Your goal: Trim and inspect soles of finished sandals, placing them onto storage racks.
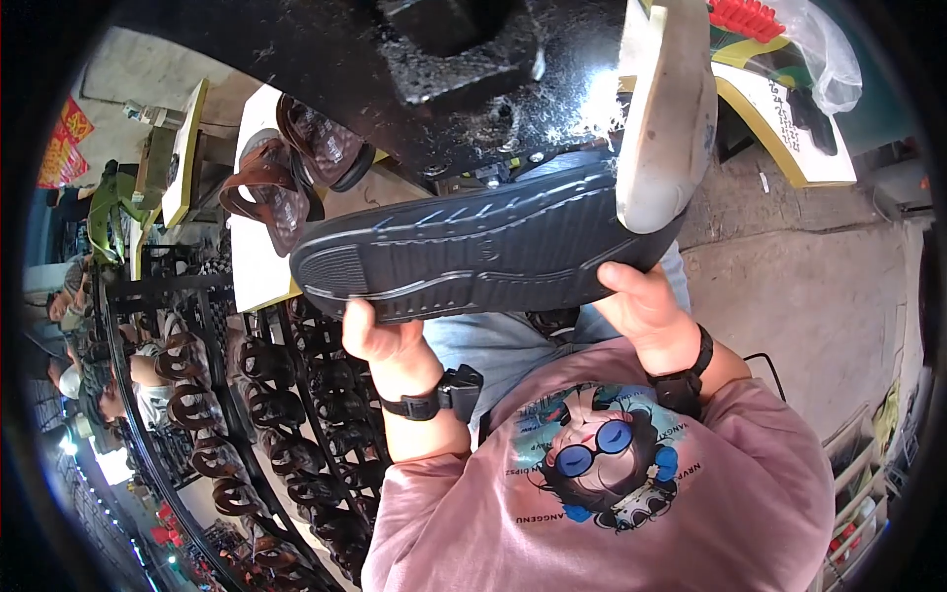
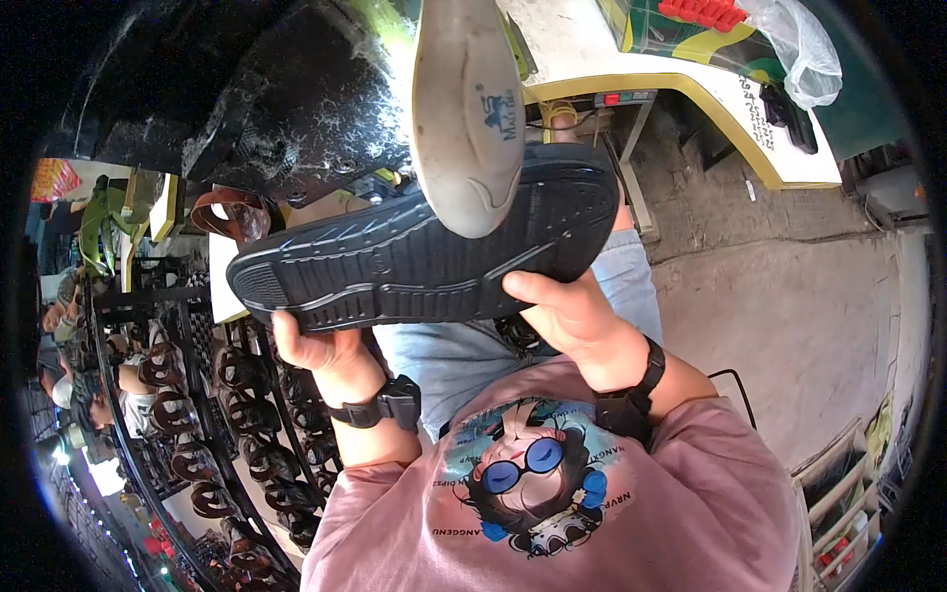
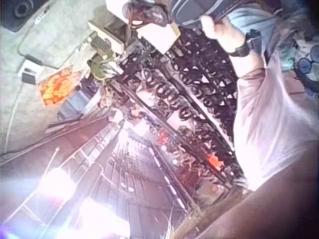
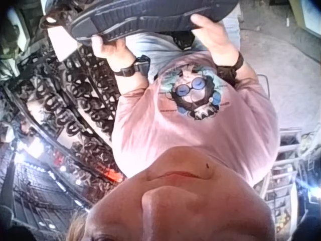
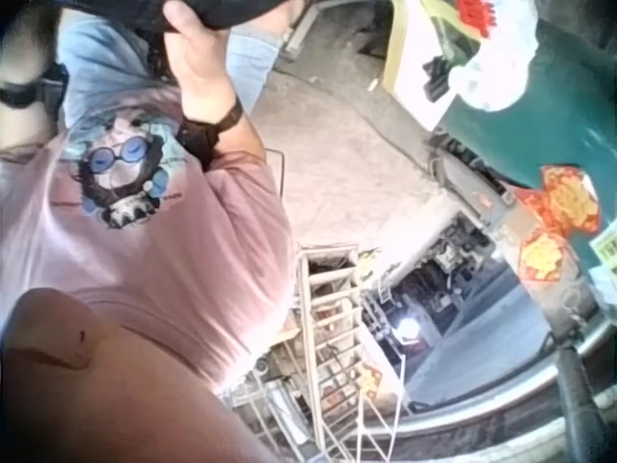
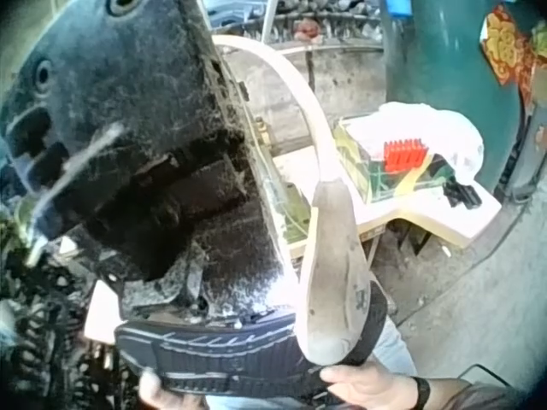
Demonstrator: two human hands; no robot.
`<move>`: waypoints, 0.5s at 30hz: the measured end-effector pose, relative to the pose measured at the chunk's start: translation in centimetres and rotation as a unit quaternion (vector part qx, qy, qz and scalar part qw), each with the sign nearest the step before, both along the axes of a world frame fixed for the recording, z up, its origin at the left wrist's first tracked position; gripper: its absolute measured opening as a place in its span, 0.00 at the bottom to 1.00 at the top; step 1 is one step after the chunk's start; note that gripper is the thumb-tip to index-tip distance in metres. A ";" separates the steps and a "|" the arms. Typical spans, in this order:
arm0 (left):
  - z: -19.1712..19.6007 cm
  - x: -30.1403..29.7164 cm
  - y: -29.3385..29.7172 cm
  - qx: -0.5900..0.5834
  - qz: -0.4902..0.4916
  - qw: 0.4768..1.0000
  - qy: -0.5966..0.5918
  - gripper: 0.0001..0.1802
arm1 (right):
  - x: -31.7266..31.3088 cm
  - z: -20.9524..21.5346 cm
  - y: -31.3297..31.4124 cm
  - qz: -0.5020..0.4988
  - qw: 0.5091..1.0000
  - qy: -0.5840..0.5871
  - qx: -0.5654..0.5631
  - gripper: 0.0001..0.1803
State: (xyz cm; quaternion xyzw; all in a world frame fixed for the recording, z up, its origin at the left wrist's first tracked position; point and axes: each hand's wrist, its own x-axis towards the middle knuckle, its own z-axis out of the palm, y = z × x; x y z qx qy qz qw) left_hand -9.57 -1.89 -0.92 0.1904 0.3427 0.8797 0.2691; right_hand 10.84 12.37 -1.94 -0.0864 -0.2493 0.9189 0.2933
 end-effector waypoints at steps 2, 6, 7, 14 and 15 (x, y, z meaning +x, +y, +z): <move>2.1 -0.5 0.4 0.012 0.041 0.998 0.050 0.47 | -0.9 0.6 -0.9 0.001 1.000 0.003 -0.007 0.28; 4.9 -4.8 -1.4 -0.041 0.042 0.987 0.152 0.49 | -2.0 1.4 -1.7 -0.002 1.000 -0.005 -0.012 0.26; 6.0 -5.2 -1.1 -0.129 0.141 0.950 0.247 0.46 | -2.2 1.8 -1.7 -0.003 1.000 -0.008 0.012 0.26; 12.6 -2.1 4.4 -0.275 -0.053 0.654 0.702 0.30 | -3.9 2.0 -2.2 0.011 0.998 -0.032 0.060 0.27; 12.0 -1.5 4.8 -0.295 -0.094 0.704 0.639 0.28 | -4.2 2.5 -2.5 0.007 0.997 -0.029 0.066 0.26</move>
